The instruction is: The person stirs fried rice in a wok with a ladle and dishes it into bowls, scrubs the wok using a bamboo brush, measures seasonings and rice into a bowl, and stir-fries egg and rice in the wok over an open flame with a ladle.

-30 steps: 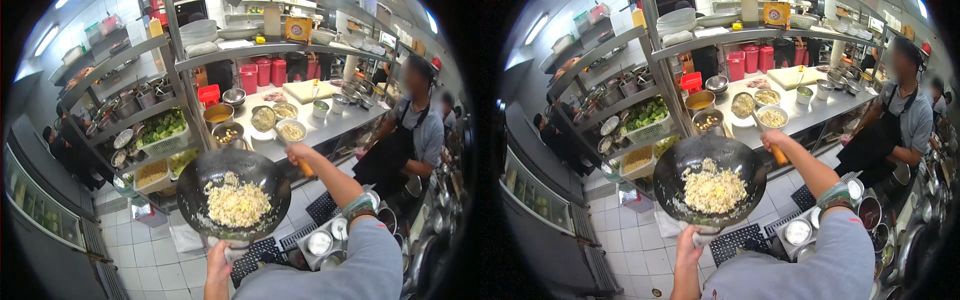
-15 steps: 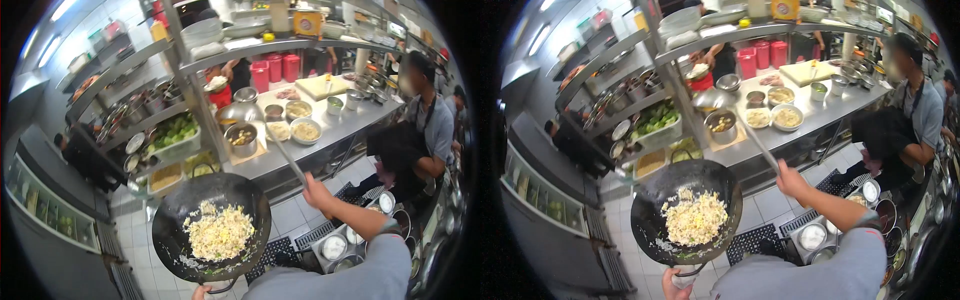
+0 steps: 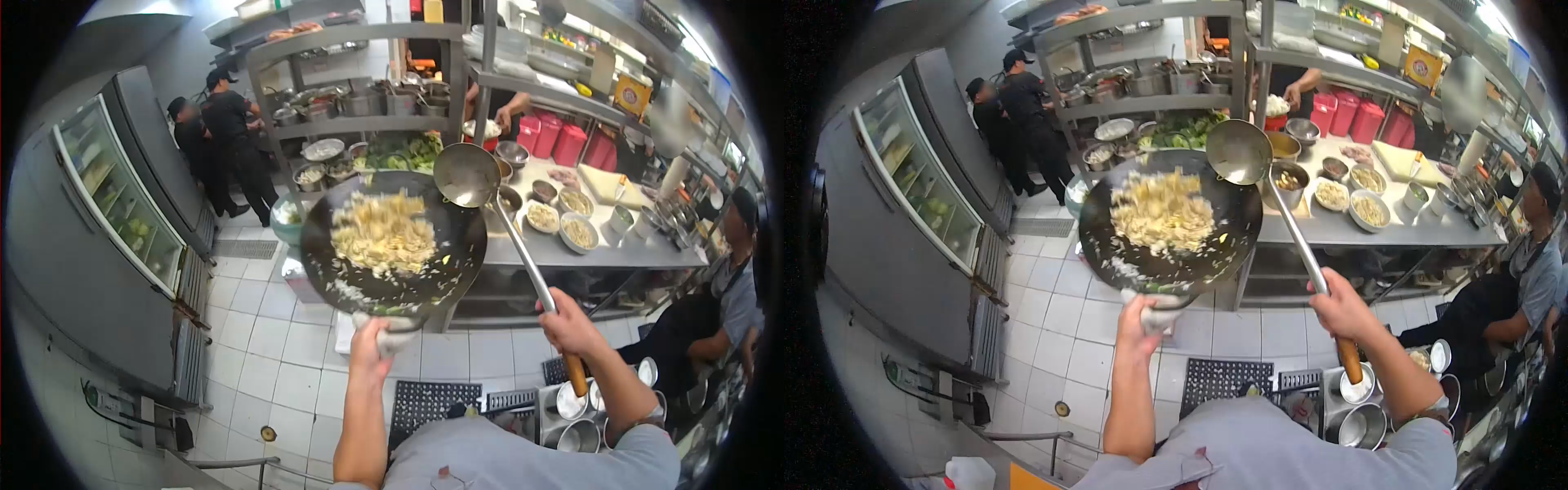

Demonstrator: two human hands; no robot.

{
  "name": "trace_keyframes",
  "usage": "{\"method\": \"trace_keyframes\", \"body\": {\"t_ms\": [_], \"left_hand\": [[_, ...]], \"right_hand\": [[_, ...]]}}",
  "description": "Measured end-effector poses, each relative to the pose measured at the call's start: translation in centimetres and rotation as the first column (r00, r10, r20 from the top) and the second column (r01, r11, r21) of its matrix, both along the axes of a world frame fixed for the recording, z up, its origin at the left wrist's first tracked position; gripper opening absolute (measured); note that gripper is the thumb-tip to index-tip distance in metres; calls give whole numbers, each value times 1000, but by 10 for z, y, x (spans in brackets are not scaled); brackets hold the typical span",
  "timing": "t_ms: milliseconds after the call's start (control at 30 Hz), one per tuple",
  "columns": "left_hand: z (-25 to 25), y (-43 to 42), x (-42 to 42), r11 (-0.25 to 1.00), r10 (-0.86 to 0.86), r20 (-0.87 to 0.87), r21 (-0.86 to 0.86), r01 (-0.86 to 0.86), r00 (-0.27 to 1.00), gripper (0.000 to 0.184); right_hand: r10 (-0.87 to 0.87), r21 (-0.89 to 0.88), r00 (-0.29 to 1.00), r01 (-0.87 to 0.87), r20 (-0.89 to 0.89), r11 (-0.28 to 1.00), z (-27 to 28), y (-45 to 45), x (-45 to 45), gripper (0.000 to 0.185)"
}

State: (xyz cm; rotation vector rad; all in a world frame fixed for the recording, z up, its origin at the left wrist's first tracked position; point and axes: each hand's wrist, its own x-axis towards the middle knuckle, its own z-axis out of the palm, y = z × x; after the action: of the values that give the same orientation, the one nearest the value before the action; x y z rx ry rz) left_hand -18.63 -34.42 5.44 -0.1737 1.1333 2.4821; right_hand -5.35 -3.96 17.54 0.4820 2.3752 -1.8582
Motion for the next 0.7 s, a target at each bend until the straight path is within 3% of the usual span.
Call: {"method": "trace_keyframes", "body": {"t_ms": [67, 100, 167, 200, 233, 267, 300, 333, 367, 400, 433, 500, 567, 633, 700], "left_hand": [[17, 5, -11, 998, 20, -1, 54, -20, 1000, 31], [26, 0, -2, 997, -73, -37, -12, 73, 997, 33], [19, -7, 13, 981, -177, -65, -98, 170, 982, 39], [8, -2, 22, 981, -82, -243, -189, 35, 967, 46], [0, 2, 27, 963, -1, -417, -244, -111, 909, 55], [-9, 4, 23, 962, 62, -526, -195, -191, 848, 65], [-2, 2, 20, 963, 44, -522, -204, -175, 852, 65], [11, 2, 14, 954, 2, -406, -273, -123, 914, 58], [21, 1, 8, 941, -32, -282, -331, -66, 959, 52], [12, -5, -6, 965, -144, -317, -255, 62, 937, 36], [13, -12, -8, 949, -125, -233, -312, 47, 965, 26], [5, -33, 5, 971, -197, 73, -120, 205, 978, 26], [-15, -45, 31, 973, -187, 159, -108, 205, 970, 26], [-29, -49, 53, 975, -183, 225, -82, 206, 957, 27], [-36, -41, 77, 985, -112, 277, -95, 144, 954, 26]], "right_hand": [[-6, 92, 1000, 4, 16, 996, 20, 4, -19, 19], [-22, 155, 999, 15, 39, 988, 32, 7, -26, 18], [-48, 509, 999, 28, 25, 860, 56, 7, -36, 17], [-79, 541, 989, -2, 126, 841, 72, 2, -38, 18], [-4, 657, 997, -50, 80, 752, 51, 7, -49, 17], [74, 761, 996, -85, 49, 643, 30, 13, -60, 17], [44, 629, 967, -198, 252, 751, 53, -27, -63, 18], [205, 306, 927, -303, 314, 902, 27, -30, -80, 10], [249, -66, 916, -241, 316, 968, 13, -41, -89, 7], [273, -448, 922, -129, 274, 885, -1, -49, -95, 5], [262, -639, 886, 49, 382, 768, -3, -53, -95, 4], [323, -775, 859, 127, 398, 619, -24, -52, -76, 3], [340, -817, 846, 175, 410, 550, -44, -41, -47, 3], [378, -916, 887, 111, 267, 387, -59, -25, -14, 10], [221, -774, 946, 48, 238, 631, -68, -35, 27, 15]]}}
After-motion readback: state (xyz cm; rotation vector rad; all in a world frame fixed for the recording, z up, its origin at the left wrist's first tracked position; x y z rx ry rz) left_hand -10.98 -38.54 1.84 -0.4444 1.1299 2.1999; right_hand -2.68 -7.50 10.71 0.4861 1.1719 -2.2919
